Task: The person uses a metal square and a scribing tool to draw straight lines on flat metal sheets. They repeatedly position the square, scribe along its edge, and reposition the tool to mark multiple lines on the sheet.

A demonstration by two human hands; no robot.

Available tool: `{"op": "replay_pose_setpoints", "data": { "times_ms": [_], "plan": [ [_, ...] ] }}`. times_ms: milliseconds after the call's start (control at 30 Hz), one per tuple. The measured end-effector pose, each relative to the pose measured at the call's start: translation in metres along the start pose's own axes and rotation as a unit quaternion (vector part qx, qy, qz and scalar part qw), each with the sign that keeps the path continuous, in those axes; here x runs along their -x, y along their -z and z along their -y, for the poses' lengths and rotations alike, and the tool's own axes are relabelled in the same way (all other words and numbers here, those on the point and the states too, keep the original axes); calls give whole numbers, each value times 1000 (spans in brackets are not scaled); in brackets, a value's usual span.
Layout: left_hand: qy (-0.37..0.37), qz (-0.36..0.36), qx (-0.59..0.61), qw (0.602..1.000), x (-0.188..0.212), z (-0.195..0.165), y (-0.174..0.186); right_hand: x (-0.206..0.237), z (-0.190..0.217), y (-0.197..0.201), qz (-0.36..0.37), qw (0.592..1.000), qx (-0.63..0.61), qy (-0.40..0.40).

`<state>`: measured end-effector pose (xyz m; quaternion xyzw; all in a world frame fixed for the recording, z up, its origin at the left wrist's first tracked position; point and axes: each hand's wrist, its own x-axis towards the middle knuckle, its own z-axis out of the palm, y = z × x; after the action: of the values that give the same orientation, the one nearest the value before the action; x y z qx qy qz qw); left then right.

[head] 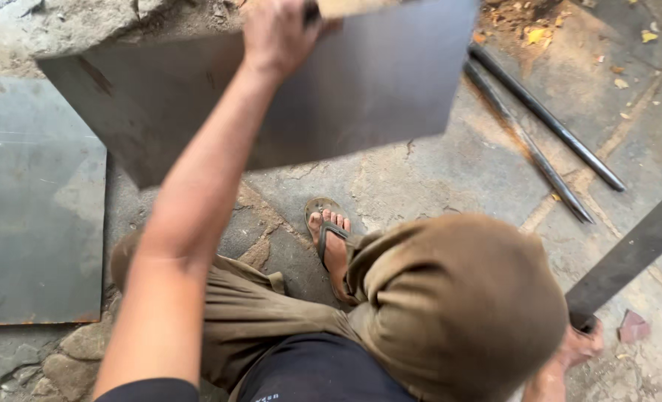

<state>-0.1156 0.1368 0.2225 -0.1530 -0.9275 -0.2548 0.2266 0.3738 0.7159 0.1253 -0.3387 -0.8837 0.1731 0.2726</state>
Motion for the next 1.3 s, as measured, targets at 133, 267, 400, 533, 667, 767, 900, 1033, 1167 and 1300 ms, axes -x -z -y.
{"op": "replay_pose_setpoints", "data": {
  "times_ms": [133, 267, 400, 533, 667, 767, 900, 1033, 1167, 1300],
  "plan": [
    [63, 137, 20, 988, 53, 25, -59, 0, -1, 0, 29, 994, 100, -23],
    [107, 280, 24, 954, 87, 15, -111, 1, 9, -20, 56, 986, 156, 12],
    [128, 291, 93, 944, 114, -19, -149, -29, 27, -32, 109, 976, 156, 105],
    [29, 206, 66, 976, 141, -61, -168, -75, 85, -78, 175, 940, 93, 277],
    [-130, 178, 72, 973, 183, -77, -146, -91, 212, -190, 205, 869, -5, 451],
    [-167, 173, 79, 967, 220, -46, -104, -49, 315, -273, 230, 809, -68, 536],
    [-109, 101, -194, 970, 241, 41, -45, 41, 396, -338, 244, 771, -146, 570],
    [39, 67, -289, 954, 247, 126, -3, 85, 390, -352, 244, 759, -148, 585],
    [244, 264, -207, 910, 240, 188, 5, 76, 362, -351, 289, 743, -134, 589],
    [197, 314, -138, 918, 224, 227, -10, 23, 313, -315, 350, 804, -45, 478]
  ]
}}
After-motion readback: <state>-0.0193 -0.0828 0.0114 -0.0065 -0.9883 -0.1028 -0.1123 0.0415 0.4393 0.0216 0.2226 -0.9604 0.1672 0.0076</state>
